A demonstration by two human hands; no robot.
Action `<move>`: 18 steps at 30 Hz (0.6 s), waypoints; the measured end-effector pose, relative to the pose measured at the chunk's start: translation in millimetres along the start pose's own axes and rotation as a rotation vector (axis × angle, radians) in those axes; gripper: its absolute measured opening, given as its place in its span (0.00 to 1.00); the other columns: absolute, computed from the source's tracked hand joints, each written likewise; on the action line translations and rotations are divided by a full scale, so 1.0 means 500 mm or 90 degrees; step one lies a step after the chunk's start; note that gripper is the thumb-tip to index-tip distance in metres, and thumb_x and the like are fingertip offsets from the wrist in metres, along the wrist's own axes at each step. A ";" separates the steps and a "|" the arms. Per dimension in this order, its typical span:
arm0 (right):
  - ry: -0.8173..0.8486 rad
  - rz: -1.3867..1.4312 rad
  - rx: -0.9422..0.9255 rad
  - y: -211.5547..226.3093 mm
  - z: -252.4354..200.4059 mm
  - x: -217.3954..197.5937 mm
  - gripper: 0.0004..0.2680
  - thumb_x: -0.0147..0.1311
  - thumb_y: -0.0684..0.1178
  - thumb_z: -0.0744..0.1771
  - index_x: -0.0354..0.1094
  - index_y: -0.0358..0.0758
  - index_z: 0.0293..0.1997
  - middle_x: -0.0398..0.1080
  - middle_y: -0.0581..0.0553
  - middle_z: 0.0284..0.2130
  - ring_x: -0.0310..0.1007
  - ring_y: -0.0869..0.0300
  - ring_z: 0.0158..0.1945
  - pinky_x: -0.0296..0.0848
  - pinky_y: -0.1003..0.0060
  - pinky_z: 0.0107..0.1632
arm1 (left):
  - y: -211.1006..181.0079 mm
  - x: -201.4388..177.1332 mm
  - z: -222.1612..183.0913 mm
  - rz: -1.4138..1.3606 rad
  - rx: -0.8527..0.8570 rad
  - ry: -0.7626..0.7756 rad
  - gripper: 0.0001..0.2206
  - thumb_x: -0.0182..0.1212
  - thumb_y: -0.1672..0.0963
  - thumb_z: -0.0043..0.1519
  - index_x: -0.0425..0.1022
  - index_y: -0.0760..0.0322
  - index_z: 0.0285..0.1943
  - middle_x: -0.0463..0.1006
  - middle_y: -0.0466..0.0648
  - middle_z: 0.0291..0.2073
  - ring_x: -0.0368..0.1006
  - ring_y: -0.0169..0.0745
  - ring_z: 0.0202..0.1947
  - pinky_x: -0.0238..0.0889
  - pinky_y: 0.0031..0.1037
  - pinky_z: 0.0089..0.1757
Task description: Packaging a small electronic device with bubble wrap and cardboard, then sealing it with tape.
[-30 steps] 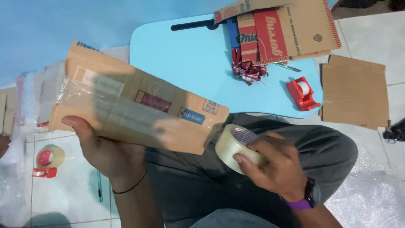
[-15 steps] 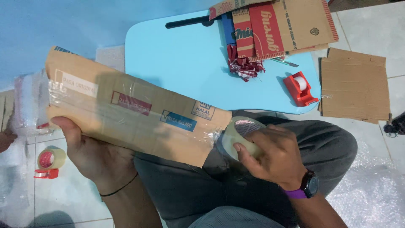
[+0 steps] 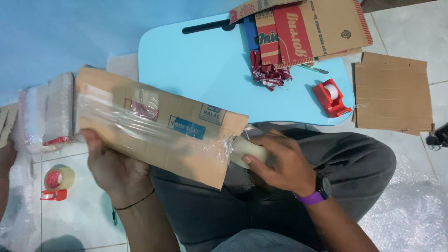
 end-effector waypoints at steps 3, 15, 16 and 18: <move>-0.062 0.231 0.077 0.002 0.028 0.009 0.06 0.59 0.42 0.65 0.76 0.34 0.43 0.78 0.29 0.28 0.80 0.36 0.34 0.76 0.48 0.36 | 0.015 0.047 -0.016 0.137 0.051 -0.187 0.21 0.50 0.47 0.67 0.76 0.65 0.54 0.83 0.54 0.42 0.85 0.50 0.39 0.83 0.39 0.41; -0.085 0.310 0.059 0.006 -0.004 0.022 0.14 0.62 0.42 0.63 0.75 0.35 0.53 0.80 0.34 0.35 0.80 0.43 0.40 0.78 0.42 0.44 | 0.106 0.032 -0.013 0.384 -0.034 -0.157 0.37 0.59 0.49 0.67 0.44 0.55 0.82 0.76 0.60 0.62 0.80 0.54 0.53 0.75 0.48 0.55; -0.085 0.309 0.056 -0.010 -0.029 0.036 0.14 0.62 0.42 0.63 0.75 0.35 0.53 0.80 0.34 0.35 0.80 0.43 0.40 0.78 0.42 0.44 | 0.108 0.063 -0.031 0.382 -0.031 -0.155 0.37 0.59 0.49 0.67 0.44 0.55 0.82 0.76 0.60 0.62 0.80 0.54 0.53 0.75 0.48 0.55; -0.126 0.379 0.179 -0.059 -0.086 0.064 0.20 0.63 0.53 0.64 0.67 0.29 0.57 0.75 0.41 0.48 0.75 0.56 0.53 0.75 0.60 0.56 | 0.111 0.128 -0.068 0.515 0.007 -0.120 0.22 0.50 0.55 0.63 0.65 0.55 0.69 0.74 0.48 0.47 0.71 0.41 0.43 0.67 0.31 0.42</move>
Point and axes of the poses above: each hand's wrist, its own z-axis towards the middle knuckle, its own x-axis out of the palm, y = z × x, the point moved 4 cm from there along z, towards the middle knuckle
